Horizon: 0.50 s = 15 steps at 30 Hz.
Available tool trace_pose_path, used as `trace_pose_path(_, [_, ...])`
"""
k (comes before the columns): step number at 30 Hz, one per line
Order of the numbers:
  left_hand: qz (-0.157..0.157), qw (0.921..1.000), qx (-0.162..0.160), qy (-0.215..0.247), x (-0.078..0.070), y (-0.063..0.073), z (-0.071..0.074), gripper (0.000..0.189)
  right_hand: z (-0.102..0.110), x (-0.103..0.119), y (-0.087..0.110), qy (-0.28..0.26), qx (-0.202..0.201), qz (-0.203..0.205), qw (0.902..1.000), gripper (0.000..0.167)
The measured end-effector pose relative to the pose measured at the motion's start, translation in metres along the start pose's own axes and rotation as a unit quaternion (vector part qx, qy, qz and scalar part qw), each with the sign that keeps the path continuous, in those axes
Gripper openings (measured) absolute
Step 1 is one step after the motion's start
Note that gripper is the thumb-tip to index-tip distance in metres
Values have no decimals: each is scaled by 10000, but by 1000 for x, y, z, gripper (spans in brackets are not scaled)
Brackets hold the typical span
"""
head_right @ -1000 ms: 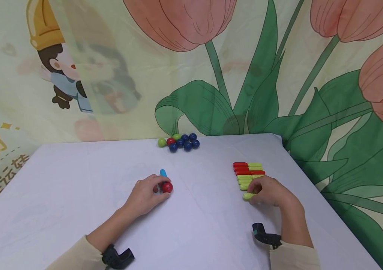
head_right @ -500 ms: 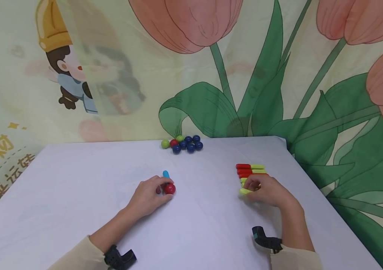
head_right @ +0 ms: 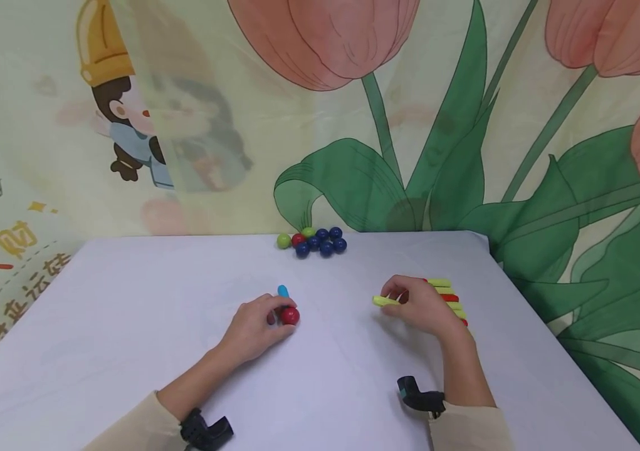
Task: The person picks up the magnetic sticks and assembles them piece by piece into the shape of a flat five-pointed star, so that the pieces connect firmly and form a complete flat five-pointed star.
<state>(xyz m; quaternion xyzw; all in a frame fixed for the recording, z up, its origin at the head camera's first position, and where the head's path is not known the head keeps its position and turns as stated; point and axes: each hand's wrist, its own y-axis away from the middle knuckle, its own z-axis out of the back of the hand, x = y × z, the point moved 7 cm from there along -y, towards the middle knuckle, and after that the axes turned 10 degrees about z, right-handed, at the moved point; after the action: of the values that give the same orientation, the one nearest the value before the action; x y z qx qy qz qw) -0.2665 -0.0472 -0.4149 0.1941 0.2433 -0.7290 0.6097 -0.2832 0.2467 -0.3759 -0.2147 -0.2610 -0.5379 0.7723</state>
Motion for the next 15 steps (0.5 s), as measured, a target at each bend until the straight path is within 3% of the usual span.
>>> trace_pose_path(15, [82, 9999, -36, 50, 2, -1, 1, 39, -51, 28, -49, -336, 333, 209, 9987, 18])
